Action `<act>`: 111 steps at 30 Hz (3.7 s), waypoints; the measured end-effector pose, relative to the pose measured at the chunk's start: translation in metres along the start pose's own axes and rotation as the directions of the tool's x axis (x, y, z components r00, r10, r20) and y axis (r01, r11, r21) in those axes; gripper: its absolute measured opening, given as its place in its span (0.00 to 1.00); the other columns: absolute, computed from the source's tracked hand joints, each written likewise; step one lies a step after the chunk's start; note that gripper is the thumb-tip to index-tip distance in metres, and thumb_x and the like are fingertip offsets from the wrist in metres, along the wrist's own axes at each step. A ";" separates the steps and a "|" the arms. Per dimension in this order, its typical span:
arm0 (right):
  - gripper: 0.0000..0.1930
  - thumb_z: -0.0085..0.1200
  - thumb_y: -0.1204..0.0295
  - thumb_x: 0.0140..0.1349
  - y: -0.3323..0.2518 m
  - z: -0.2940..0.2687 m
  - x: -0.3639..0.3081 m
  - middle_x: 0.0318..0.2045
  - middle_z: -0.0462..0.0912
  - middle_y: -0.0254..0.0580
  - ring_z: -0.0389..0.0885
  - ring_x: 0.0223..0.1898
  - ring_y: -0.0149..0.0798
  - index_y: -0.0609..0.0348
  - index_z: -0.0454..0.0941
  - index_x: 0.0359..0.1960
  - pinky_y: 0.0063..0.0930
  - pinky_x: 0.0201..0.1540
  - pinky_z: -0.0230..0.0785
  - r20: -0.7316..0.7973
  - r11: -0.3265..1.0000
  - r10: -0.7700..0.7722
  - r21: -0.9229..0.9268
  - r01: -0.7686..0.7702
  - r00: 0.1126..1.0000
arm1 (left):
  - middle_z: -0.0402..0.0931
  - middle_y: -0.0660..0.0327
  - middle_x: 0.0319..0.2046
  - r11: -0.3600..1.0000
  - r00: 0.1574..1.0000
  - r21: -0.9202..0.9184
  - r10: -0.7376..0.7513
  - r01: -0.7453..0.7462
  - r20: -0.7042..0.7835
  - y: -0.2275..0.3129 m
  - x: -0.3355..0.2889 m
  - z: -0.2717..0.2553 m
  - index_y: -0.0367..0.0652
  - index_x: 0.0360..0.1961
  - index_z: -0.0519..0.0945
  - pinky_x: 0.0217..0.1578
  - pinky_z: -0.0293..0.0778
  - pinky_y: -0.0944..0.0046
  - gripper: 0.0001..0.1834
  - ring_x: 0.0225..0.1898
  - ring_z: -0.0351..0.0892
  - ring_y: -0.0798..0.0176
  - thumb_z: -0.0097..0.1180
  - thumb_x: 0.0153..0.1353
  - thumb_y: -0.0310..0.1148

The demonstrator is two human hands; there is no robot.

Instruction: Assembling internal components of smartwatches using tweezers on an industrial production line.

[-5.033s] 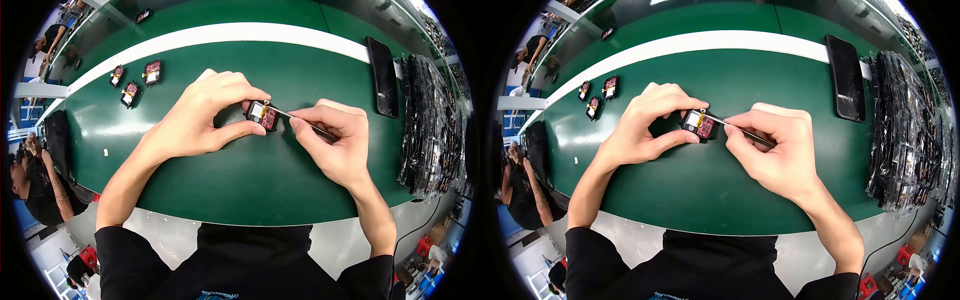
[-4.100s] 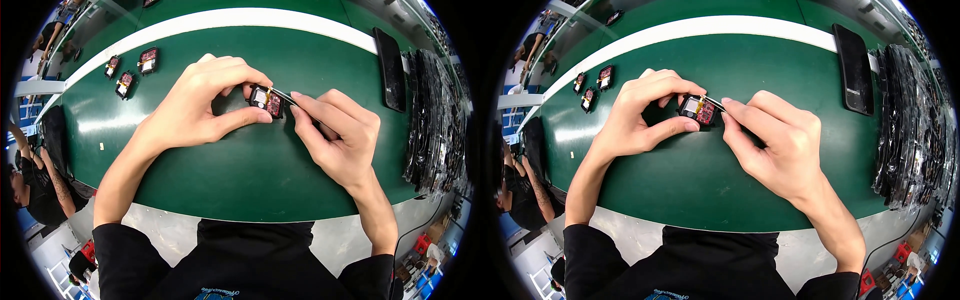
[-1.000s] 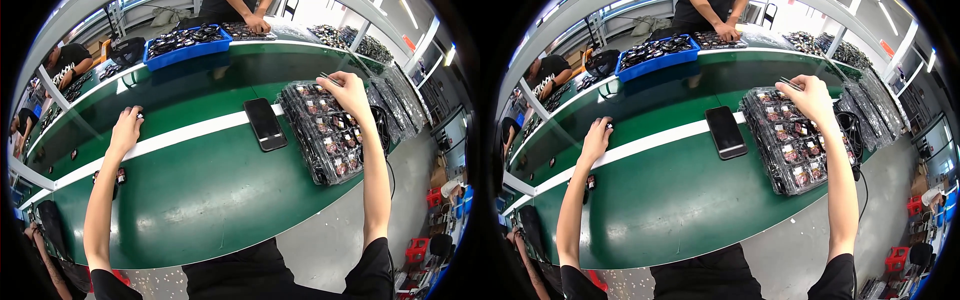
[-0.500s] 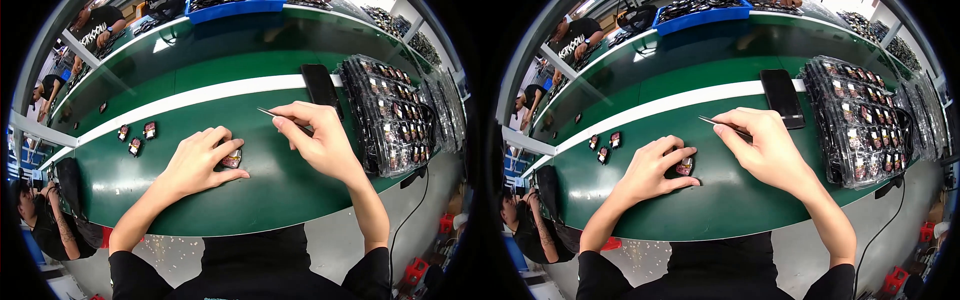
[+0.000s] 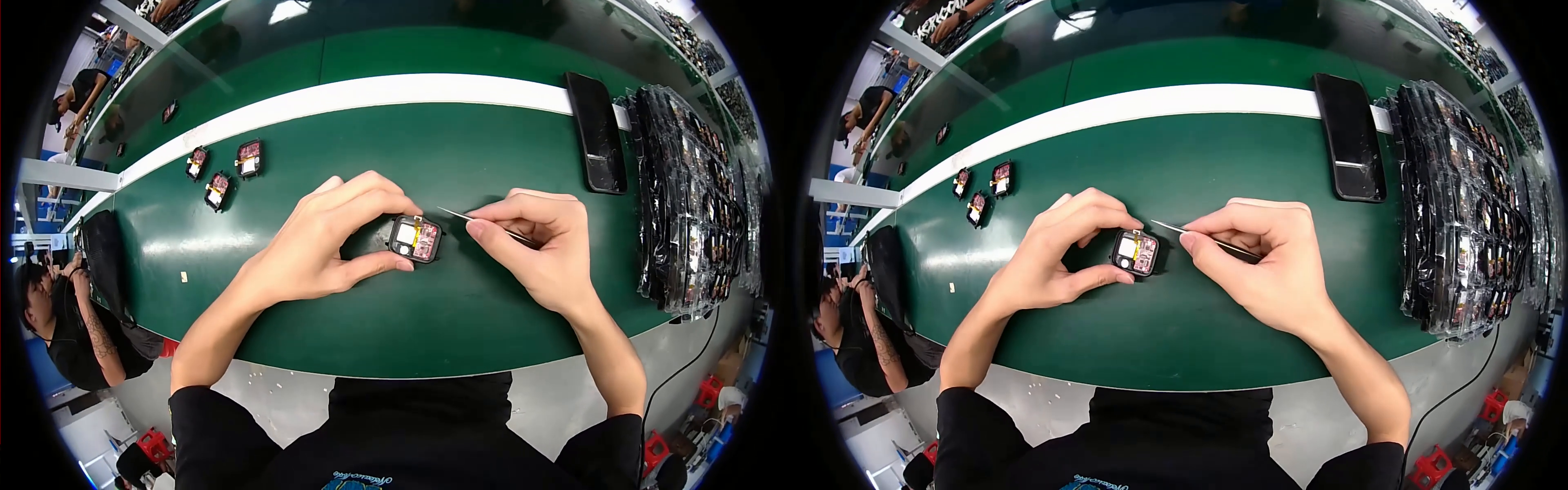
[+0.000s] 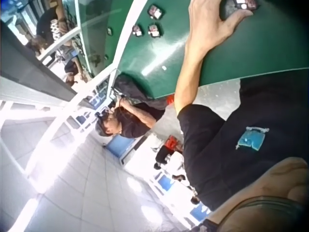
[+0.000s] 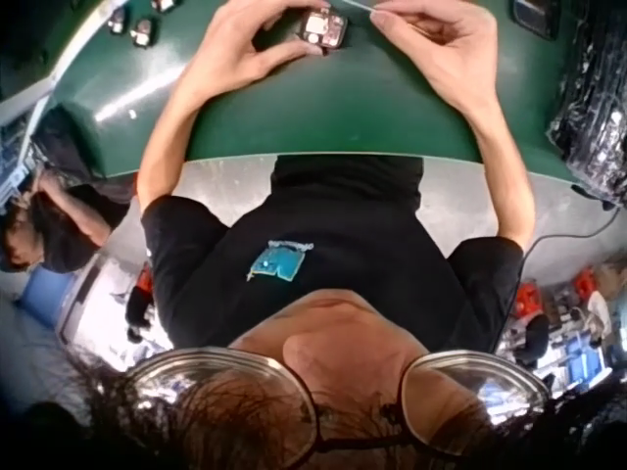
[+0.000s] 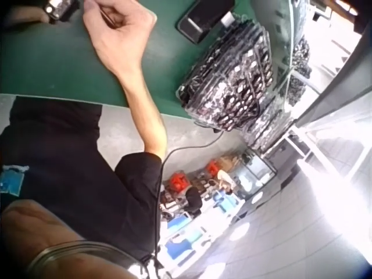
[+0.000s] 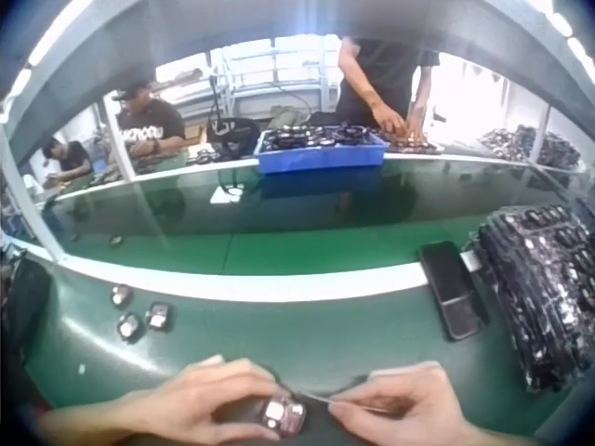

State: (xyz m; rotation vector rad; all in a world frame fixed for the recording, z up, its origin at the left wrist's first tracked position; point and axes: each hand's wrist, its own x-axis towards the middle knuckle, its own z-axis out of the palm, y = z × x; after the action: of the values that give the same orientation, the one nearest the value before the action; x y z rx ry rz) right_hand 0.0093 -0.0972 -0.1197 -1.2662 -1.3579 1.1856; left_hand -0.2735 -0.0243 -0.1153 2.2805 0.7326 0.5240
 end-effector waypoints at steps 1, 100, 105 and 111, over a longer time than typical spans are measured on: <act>0.04 0.71 0.81 0.68 0.001 -0.001 -0.001 0.24 0.83 0.32 0.76 0.24 0.18 0.69 0.94 0.42 0.20 0.26 0.63 0.018 0.996 -0.033 -0.081 0.034 0.999 | 0.85 0.64 0.44 1.000 0.999 0.009 -0.028 0.028 0.021 0.001 -0.001 0.000 0.45 0.59 0.91 0.40 0.66 0.62 0.30 0.39 0.78 0.63 0.86 0.54 0.37; 0.15 0.73 0.78 0.65 -0.001 0.022 -0.010 0.36 0.85 0.42 0.84 0.30 0.37 0.64 0.85 0.52 0.31 0.32 0.76 0.199 0.852 -0.269 -0.406 0.329 0.942 | 0.82 0.74 0.32 0.991 0.991 -0.067 0.121 -0.117 0.057 -0.017 0.002 -0.002 0.49 0.55 0.92 0.45 0.60 0.63 0.27 0.33 0.70 0.70 0.87 0.52 0.37; 0.26 0.80 0.70 0.56 0.000 0.034 -0.011 0.36 0.82 0.41 0.87 0.31 0.44 0.61 0.86 0.57 0.37 0.32 0.78 0.226 0.713 -0.347 -0.567 0.413 0.910 | 0.84 0.74 0.36 0.991 0.996 -0.127 0.052 -0.043 0.068 -0.016 -0.001 -0.003 0.50 0.61 0.85 0.48 0.60 0.64 0.36 0.31 0.65 0.71 0.90 0.51 0.40; 0.22 0.80 0.67 0.56 0.005 0.035 -0.009 0.34 0.83 0.37 0.86 0.28 0.44 0.58 0.88 0.52 0.39 0.28 0.76 0.210 0.688 -0.412 -0.566 0.454 0.887 | 0.84 0.75 0.36 0.994 0.994 -0.106 0.032 -0.021 0.102 -0.011 0.001 -0.003 0.52 0.59 0.83 0.51 0.60 0.64 0.36 0.30 0.65 0.72 0.90 0.51 0.41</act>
State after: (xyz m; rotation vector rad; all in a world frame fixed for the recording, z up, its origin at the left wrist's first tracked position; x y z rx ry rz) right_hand -0.0242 -0.1085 -0.1291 -1.2147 -2.0548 0.4583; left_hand -0.2781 -0.0156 -0.1203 2.2042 0.6100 0.4420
